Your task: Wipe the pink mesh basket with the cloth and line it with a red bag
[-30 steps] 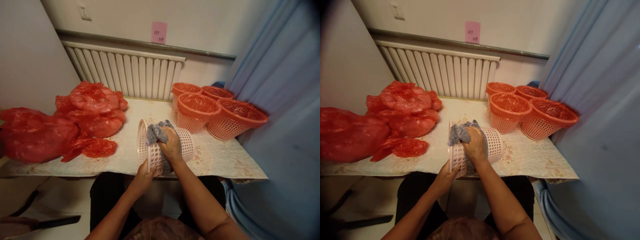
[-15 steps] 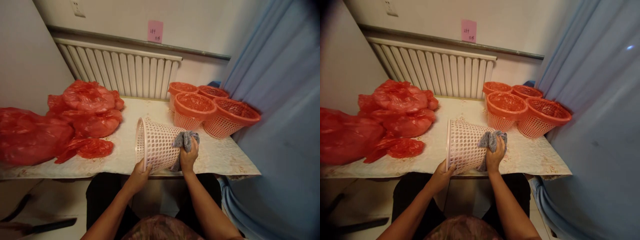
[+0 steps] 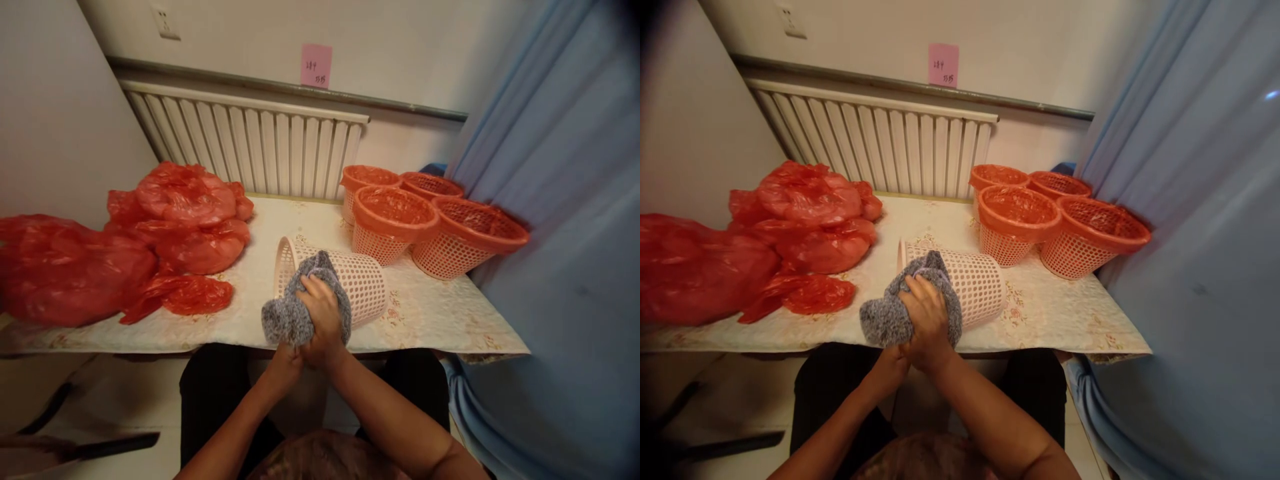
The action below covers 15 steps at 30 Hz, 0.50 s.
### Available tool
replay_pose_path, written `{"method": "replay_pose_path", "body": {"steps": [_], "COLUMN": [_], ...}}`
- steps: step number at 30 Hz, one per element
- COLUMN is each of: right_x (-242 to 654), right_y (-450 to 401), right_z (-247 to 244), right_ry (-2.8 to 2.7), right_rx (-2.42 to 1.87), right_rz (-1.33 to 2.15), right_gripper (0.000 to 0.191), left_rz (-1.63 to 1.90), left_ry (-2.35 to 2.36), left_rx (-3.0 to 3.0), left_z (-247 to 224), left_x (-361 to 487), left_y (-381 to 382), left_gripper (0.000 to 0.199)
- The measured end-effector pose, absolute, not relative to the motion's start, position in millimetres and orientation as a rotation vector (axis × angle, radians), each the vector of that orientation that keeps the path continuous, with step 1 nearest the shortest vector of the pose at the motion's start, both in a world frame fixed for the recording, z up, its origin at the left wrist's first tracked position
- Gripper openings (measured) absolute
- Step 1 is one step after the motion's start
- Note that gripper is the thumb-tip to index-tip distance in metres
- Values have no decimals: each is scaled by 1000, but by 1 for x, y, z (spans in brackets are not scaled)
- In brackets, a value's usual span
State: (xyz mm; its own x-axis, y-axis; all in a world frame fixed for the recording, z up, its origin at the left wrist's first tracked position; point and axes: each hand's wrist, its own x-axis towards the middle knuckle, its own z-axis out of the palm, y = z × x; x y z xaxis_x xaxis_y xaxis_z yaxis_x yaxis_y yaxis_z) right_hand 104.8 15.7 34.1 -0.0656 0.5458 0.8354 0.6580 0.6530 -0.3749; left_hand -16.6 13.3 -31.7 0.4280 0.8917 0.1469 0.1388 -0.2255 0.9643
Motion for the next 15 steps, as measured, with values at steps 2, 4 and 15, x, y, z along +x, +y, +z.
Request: {"method": "replay_pose_path", "body": {"steps": [2,4,15], "right_x": [108,111,118], "right_y": [26,34,39], "right_z": [48,58,55], "right_ry": [-1730,-1731,-1729], "right_rx": [-1034,-1070,-1102], "right_rz": [-94,-69,-42], "right_gripper": [44,44,48], "left_rz": [926,941,913], "left_ry": [890,887,904], "left_rx": [1722,1774,1530], "left_z": [-45,-56,0], "left_x": [-16,-16,-4], "left_y": [10,7,21], "left_gripper": [27,30,31]}}
